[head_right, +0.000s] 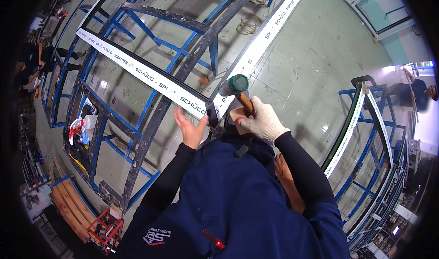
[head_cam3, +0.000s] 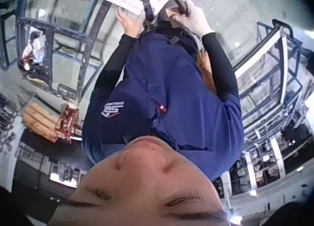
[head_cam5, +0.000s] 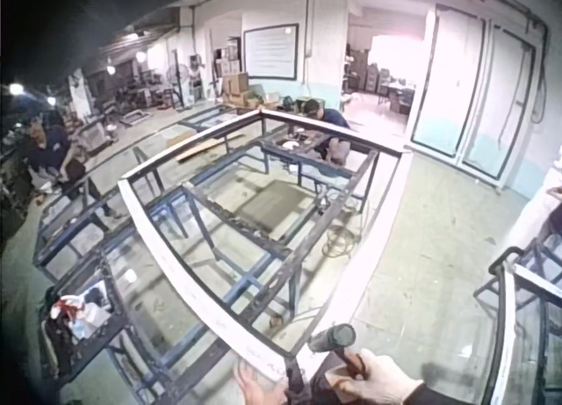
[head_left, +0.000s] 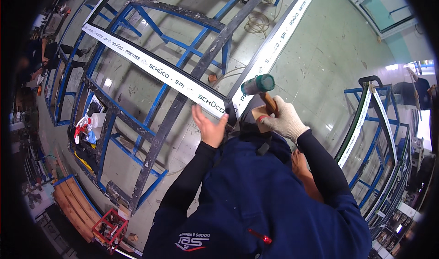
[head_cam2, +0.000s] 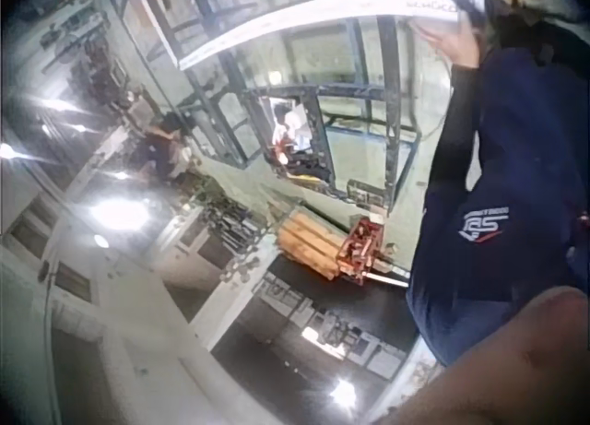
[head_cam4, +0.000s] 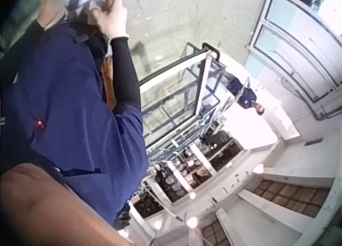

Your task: The person is assembling a large white window or door frame by aligning corner joints and using a hammer with a block to secure the parts.

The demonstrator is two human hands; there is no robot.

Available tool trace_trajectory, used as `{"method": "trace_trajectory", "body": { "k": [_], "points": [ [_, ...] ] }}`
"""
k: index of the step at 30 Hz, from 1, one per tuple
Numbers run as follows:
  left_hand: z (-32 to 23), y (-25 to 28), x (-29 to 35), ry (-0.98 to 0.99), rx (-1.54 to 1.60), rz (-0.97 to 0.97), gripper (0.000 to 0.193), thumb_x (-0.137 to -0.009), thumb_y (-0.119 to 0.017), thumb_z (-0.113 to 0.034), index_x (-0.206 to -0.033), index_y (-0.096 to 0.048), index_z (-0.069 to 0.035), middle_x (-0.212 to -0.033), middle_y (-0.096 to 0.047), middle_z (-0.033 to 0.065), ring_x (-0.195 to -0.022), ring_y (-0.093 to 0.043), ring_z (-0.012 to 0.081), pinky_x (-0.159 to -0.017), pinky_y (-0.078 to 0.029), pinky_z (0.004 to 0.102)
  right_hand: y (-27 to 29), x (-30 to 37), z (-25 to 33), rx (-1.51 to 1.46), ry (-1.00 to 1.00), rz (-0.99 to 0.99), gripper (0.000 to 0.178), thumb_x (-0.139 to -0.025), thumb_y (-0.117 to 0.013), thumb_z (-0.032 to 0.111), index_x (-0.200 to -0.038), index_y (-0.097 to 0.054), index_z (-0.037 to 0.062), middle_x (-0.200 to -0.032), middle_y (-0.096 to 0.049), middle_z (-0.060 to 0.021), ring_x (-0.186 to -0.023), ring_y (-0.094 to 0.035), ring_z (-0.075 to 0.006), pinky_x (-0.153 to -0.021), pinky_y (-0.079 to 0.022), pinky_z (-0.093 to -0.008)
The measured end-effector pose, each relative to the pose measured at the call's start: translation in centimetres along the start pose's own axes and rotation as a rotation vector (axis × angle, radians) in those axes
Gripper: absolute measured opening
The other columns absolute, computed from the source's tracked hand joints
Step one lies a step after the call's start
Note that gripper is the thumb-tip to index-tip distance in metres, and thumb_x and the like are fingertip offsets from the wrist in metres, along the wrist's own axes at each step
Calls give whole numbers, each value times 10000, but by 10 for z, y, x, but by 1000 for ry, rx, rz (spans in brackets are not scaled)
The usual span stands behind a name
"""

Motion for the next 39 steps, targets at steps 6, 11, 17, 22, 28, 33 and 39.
{"method": "trace_trajectory", "body": {
  "k": [6, 11, 17, 22, 28, 33, 39],
  "points": [
    [41, -54, 1, 646, 817, 185, 939, -785, -853, 55, -1496, -242, 11, -1268, -553, 115, -1111, -590, 174, -973, -507, 319, 12, -29, -9, -120, 18, -18, 496, -806, -844, 294, -1048, -537, -12, -837, -674, -248, -781, -703, -404, -722, -550, -420],
    [41, -64, 10, 659, 853, 71, 997, -792, -854, 41, -1543, -202, -30, -1340, -517, 119, -1194, -550, 195, -1036, -479, 341, 18, -55, -16, -152, -1, 50, 490, -807, -845, 279, -1057, -540, -12, -829, -682, -232, -766, -710, -352, -725, -553, -402],
    [32, -70, 17, 682, 862, -122, 921, -843, -840, -16, -1536, -233, -51, -1360, -481, 119, -1236, -512, 200, -1091, -435, 348, 19, -72, -40, -214, -39, 127, 485, -810, -844, 268, -1083, -558, -13, -820, -689, -203, -742, -710, -298, -726, -558, -383],
    [34, -77, 19, 757, 754, -190, 861, -848, -859, -80, -1480, -279, -6, -1325, -508, 127, -1216, -530, 205, -1081, -442, 352, 23, -91, -50, -225, -36, 143, 476, -807, -842, 259, -1091, -571, -10, -800, -676, -186, -715, -694, -285, -707, -554, -375],
    [26, -79, 12, 869, 697, -217, 815, -848, -880, -147, -1447, -352, 19, -1329, -550, 135, -1220, -550, 211, -1082, -444, 350, 29, -108, -48, -222, -20, 165, 478, -796, -851, 265, -1078, -574, -5, -790, -669, -153, -696, -661, -223, -695, -547, -357],
    [35, -76, 16, 820, 757, -140, 798, -851, -880, -155, -1445, -380, 32, -1328, -563, 121, -1218, -557, 208, -1076, -449, 342, 29, -106, -43, -198, -41, 178, 477, -792, -852, 260, -1081, -580, -4, -821, -689, -143, -700, -652, -200, -700, -548, -345],
    [31, -77, 19, 649, 691, -108, 789, -849, -868, -97, -1447, -371, 38, -1297, -571, 123, -1188, -562, 197, -1055, -462, 339, 26, -97, -41, -217, -36, 149, 490, -790, -852, 248, -1112, -589, -10, -879, -725, -145, -708, -664, -199, -713, -555, -340]
  ]
}}
Point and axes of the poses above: each hand's wrist, its own x-axis away from the middle knuckle, its own y-axis out of the back of the hand, z = x × y, the point moved 7 cm from there along -x, towards the middle knuckle
